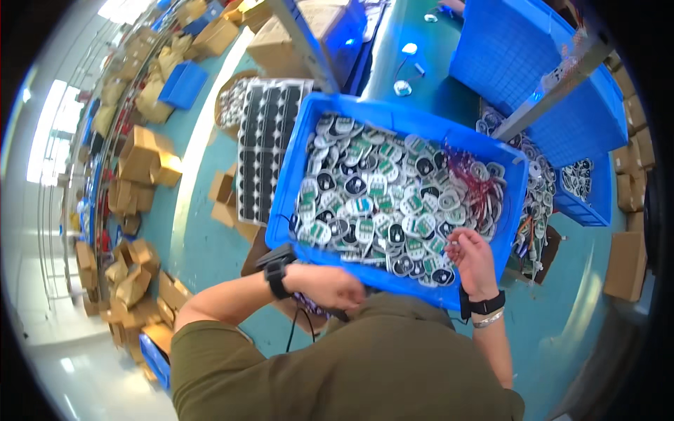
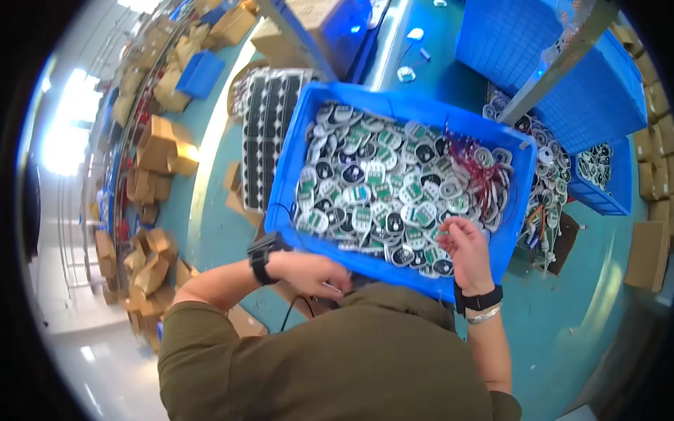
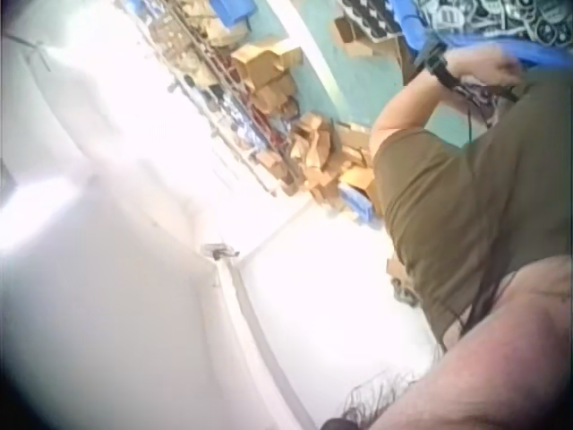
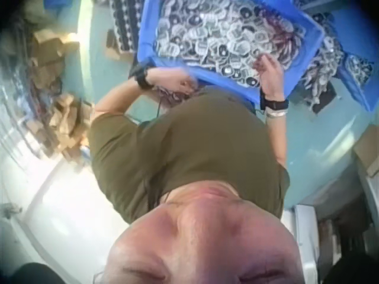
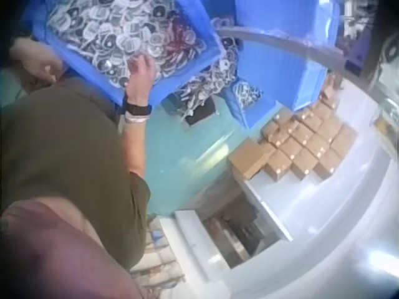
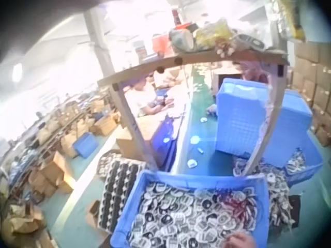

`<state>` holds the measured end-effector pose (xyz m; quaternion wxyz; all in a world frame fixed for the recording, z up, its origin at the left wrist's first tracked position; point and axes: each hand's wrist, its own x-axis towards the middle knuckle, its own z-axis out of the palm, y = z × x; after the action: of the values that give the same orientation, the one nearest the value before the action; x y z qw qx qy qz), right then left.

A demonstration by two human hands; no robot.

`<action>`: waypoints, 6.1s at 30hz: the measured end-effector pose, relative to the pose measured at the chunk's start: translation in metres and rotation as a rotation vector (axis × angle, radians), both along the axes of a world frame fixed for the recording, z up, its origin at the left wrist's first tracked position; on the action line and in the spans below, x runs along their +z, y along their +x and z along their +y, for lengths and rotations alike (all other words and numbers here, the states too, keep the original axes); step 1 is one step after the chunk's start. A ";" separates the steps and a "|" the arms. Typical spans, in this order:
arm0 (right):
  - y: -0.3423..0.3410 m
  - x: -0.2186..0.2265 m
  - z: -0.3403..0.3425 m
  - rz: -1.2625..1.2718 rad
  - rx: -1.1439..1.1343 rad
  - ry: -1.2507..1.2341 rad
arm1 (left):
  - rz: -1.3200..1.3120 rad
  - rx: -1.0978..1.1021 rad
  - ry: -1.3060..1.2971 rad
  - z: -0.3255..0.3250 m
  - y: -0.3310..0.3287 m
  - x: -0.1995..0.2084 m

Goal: Sorting, testing LED lights, and trimming wires on PCB components in a factory setting.

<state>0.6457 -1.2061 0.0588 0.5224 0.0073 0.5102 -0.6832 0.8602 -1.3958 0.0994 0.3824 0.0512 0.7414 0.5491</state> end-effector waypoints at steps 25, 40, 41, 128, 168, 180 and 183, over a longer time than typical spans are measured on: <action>0.011 -0.027 0.112 -0.129 0.318 -0.076 | -1.006 1.167 -0.206 0.380 0.326 -0.092; 0.017 -0.022 0.138 0.011 0.399 0.137 | -0.159 0.852 -1.929 0.220 0.185 -0.084; 0.022 -0.019 0.136 0.014 0.427 0.133 | -0.162 0.862 -1.925 0.204 0.188 -0.092; 0.331 0.044 0.240 1.144 1.661 -0.548 | 0.120 1.410 -0.241 0.490 0.326 -0.006; 0.317 0.043 0.257 0.770 1.971 -0.326 | 0.889 0.928 -1.356 0.482 0.300 -0.007; 0.320 0.036 0.261 0.898 1.790 -0.180 | 0.627 0.878 -1.230 0.476 0.293 -0.012; 0.317 0.037 0.259 0.926 1.810 -0.264 | 0.729 0.955 -1.265 0.477 0.295 -0.009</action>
<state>0.9631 -0.9472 0.0959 0.5903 -0.7025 0.3970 -0.0194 1.1547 -0.9184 0.0908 -0.1931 -0.3142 0.9256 0.0854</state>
